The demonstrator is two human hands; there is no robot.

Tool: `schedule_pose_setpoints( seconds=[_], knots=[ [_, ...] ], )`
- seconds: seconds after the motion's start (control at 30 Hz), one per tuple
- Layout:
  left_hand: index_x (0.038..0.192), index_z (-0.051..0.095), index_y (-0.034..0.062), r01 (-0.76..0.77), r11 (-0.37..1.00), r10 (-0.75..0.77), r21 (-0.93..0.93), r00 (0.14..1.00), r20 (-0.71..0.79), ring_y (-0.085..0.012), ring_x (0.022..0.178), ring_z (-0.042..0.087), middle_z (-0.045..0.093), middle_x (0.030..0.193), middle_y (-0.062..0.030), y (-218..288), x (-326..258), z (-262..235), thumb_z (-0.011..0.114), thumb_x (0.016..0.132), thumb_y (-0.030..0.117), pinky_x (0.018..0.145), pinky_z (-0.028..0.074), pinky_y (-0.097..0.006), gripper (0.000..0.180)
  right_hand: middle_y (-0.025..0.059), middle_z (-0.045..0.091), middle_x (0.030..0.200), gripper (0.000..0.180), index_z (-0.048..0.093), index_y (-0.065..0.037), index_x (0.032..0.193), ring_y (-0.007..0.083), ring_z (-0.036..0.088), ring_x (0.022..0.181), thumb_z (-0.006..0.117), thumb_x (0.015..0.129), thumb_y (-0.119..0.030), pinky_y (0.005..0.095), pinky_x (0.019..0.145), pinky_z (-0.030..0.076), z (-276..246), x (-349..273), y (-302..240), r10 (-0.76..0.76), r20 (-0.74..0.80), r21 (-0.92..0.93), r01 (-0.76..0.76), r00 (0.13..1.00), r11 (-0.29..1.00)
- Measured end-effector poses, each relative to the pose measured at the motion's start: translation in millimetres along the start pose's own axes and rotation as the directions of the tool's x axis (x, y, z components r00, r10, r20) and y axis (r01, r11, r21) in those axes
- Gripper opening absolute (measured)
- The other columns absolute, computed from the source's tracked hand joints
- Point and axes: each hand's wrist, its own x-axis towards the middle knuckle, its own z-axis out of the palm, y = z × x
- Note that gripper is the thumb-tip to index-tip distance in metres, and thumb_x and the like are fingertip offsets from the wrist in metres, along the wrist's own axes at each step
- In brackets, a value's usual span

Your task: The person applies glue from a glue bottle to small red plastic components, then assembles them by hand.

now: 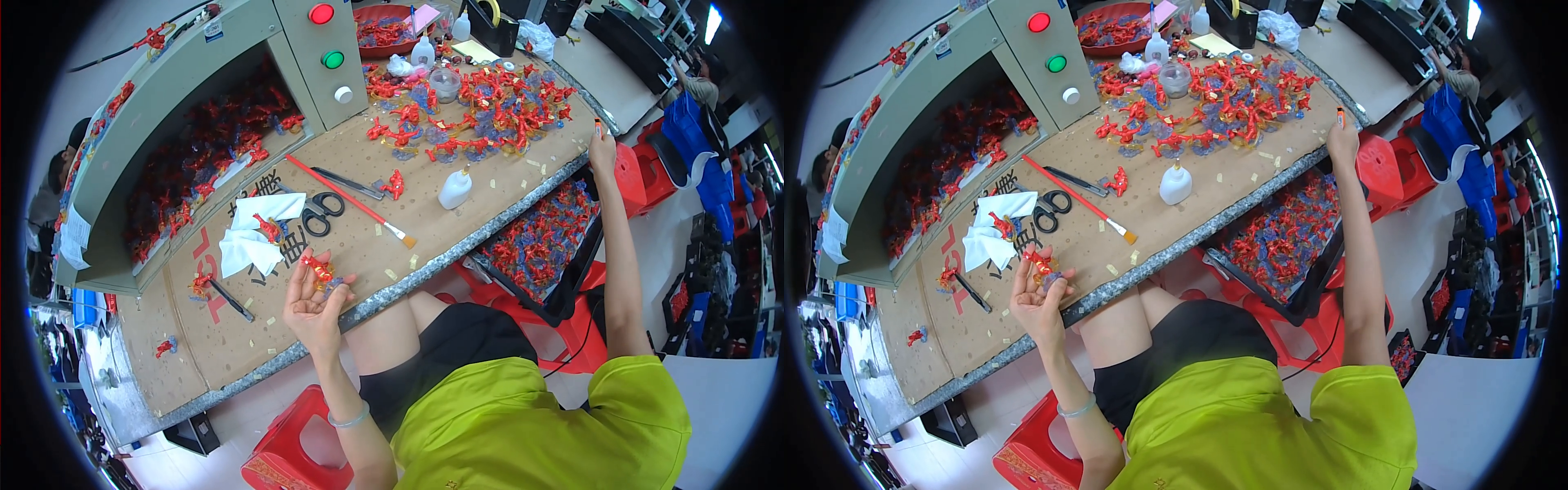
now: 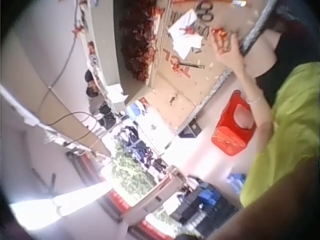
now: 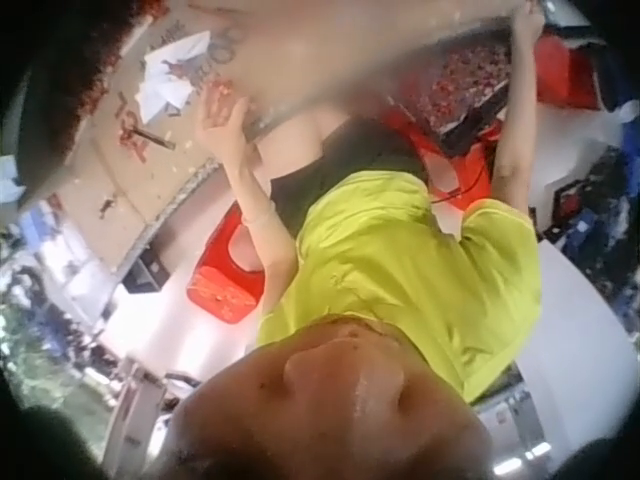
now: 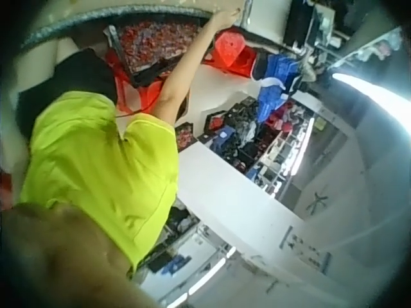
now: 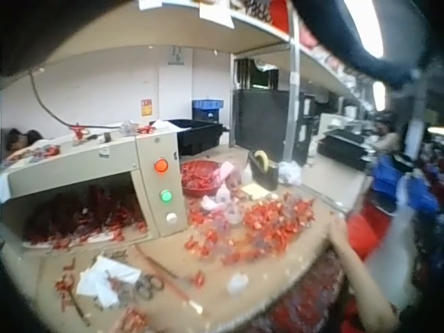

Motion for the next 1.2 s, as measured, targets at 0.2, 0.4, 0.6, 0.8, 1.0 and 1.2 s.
schedule_pose_setpoints(
  seconds=[0.2, 0.4, 0.6, 0.8, 1.0, 1.2],
  knots=[
    [0.133, 0.036, -0.0082, 0.013, 1.0, -0.013, -0.024, 1.0, 0.01, -0.0271, 0.086, 0.067, 0.055, 0.121, -0.0219, -2.2, 2.4, 4.6, 0.057, 0.075, -0.016, 0.061, 0.056, -0.024, 0.062, 0.0277, 0.06, 0.108, 0.04, 0.058, 0.005, 0.111, 0.0403, 0.055, 0.106, 0.051, 0.084, -0.023, 0.0457, 0.091, 0.041, 6.9, 28.5, 3.1, -0.143, 0.03, -0.29, 0.145, 0.989, 0.946],
    [0.134, 0.036, -0.0071, 0.019, 1.0, -0.018, 0.011, 0.999, -0.028, -0.0275, 0.086, 0.067, 0.055, 0.121, -0.0224, 1.0, -1.5, -5.4, 0.058, 0.073, -0.017, 0.062, 0.057, -0.025, 0.065, 0.0123, 0.06, 0.114, 0.042, 0.055, 0.003, 0.115, 0.0204, 0.055, 0.109, 0.05, 0.073, 0.008, 0.033, 0.096, 0.039, -41.6, -176.9, -105.8, -0.515, 0.18, 0.696, 0.261, 0.838, 0.669],
    [0.134, 0.038, -0.0045, 0.068, 0.998, -0.068, -0.01, 0.997, -0.025, -0.0267, 0.088, 0.067, 0.055, 0.122, -0.0206, 3.1, -2.6, -5.8, 0.061, 0.073, -0.016, 0.065, 0.057, -0.026, 0.066, 0.0129, 0.055, 0.121, 0.055, 0.046, 0.002, 0.127, 0.0202, 0.052, 0.114, 0.066, 0.076, 0.001, 0.0328, 0.098, 0.039, -10.2, -245.8, -142.3, -0.629, 0.495, 0.811, -0.058, 0.6, 0.583],
    [0.135, 0.039, -0.0022, 0.058, 0.994, -0.052, -0.088, 0.996, 0.067, -0.0249, 0.093, 0.066, 0.055, 0.124, -0.0193, 1.2, 1.7, -2.9, 0.062, 0.074, -0.015, 0.07, 0.057, -0.025, 0.066, 0.0109, 0.061, 0.103, 0.046, 0.046, 0.004, 0.125, 0.0174, 0.059, 0.097, 0.064, 0.084, -0.004, 0.0284, 0.086, 0.046, -1.7, -250.9, -150.9, -0.58, 0.66, 0.742, -0.296, 0.477, 0.601],
    [0.134, 0.04, -0.0021, 0.064, 0.997, -0.06, -0.046, 0.995, 0.077, -0.0242, 0.095, 0.066, 0.055, 0.124, -0.0188, 4.0, 0.1, -8.8, 0.062, 0.075, -0.015, 0.073, 0.057, -0.024, 0.065, 0.0169, 0.063, 0.098, 0.067, 0.041, 0.005, 0.122, 0.0216, 0.065, 0.084, 0.075, 0.077, -0.032, 0.0295, 0.07, 0.054, -6.6, -277.0, -177.3, -0.701, 0.692, 0.62, -0.639, 0.172, 0.456],
    [0.134, 0.04, -0.0007, 0.049, 0.999, -0.046, -0.02, 0.993, 0.111, -0.0239, 0.096, 0.066, 0.056, 0.123, -0.0184, 1.9, 1.8, -9.1, 0.062, 0.074, -0.015, 0.073, 0.056, -0.025, 0.066, 0.0204, 0.065, 0.088, 0.054, 0.044, 0.002, 0.108, 0.0205, 0.065, 0.076, 0.075, 0.077, -0.029, 0.0259, 0.06, 0.053, 11.5, -282.3, -183.8, -0.737, 0.674, 0.529, -0.73, 0.051, 0.434]
  ],
)
